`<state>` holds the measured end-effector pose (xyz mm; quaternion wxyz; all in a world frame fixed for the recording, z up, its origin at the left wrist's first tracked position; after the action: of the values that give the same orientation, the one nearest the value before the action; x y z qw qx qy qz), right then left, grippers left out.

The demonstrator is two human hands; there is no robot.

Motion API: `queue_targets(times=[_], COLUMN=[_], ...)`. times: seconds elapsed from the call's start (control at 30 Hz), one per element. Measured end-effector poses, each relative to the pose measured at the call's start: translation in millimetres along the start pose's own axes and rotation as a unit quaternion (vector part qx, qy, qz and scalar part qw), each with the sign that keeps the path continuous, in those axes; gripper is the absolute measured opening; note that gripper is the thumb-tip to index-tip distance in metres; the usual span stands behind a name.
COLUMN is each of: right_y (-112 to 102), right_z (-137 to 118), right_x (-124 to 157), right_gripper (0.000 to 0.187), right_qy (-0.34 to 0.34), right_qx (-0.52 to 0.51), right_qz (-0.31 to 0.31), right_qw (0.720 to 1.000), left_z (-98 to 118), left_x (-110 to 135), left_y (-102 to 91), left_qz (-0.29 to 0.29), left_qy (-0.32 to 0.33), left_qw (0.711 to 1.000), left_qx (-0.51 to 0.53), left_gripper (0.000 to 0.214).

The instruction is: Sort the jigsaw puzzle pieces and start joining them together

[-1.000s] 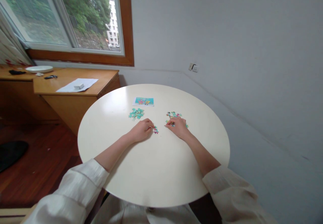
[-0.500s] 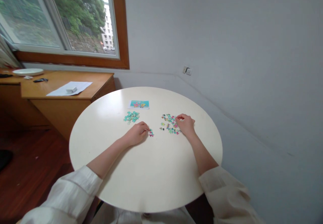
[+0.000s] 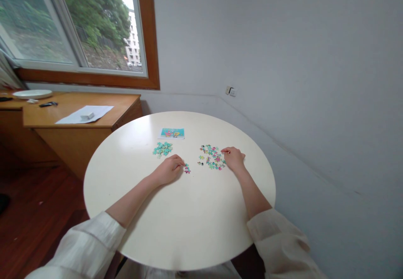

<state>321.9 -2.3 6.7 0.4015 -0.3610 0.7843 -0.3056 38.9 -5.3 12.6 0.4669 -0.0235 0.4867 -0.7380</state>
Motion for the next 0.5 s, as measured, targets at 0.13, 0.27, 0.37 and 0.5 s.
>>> queue_targets(times=[0.13, 0.27, 0.37, 0.5], right_y=[-1, 0, 5, 8], right_z=[-2, -5, -12, -22], right_x=[1, 3, 6, 10], right_gripper=[0.030, 0.033, 0.035, 0.034], right_qy=[0.017, 0.030, 0.025, -0.002], right_qx=[0.037, 0.071, 0.055, 0.012], right_qz=[-0.044, -0.088, -0.118, -0.139], right_qw=[0.998, 0.993, 0.991, 0.990], left_z=[0, -1, -1, 1], left_x=[0, -1, -1, -1], left_y=[0.3, 0.5, 0.0, -0.8], left_qz=[0.001, 0.001, 0.004, 0.000], left_qy=[-0.001, 0.000, -0.001, 0.000], left_qw=[1.000, 1.000, 1.000, 1.000], left_qx=[0.002, 0.004, 0.008, 0.006], left_gripper=[0.028, 0.027, 0.028, 0.028])
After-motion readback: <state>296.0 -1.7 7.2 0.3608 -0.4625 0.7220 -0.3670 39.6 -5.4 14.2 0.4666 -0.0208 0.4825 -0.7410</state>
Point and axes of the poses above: each hand's wrist, its own x-axis away from the middle knuckle, its own y-axis out of the palm, z = x × y, the point moved 4 cm from there along -x, towards the middle knuckle, and after that the axes turned 5 degrees about z, right-handed, at the moved point
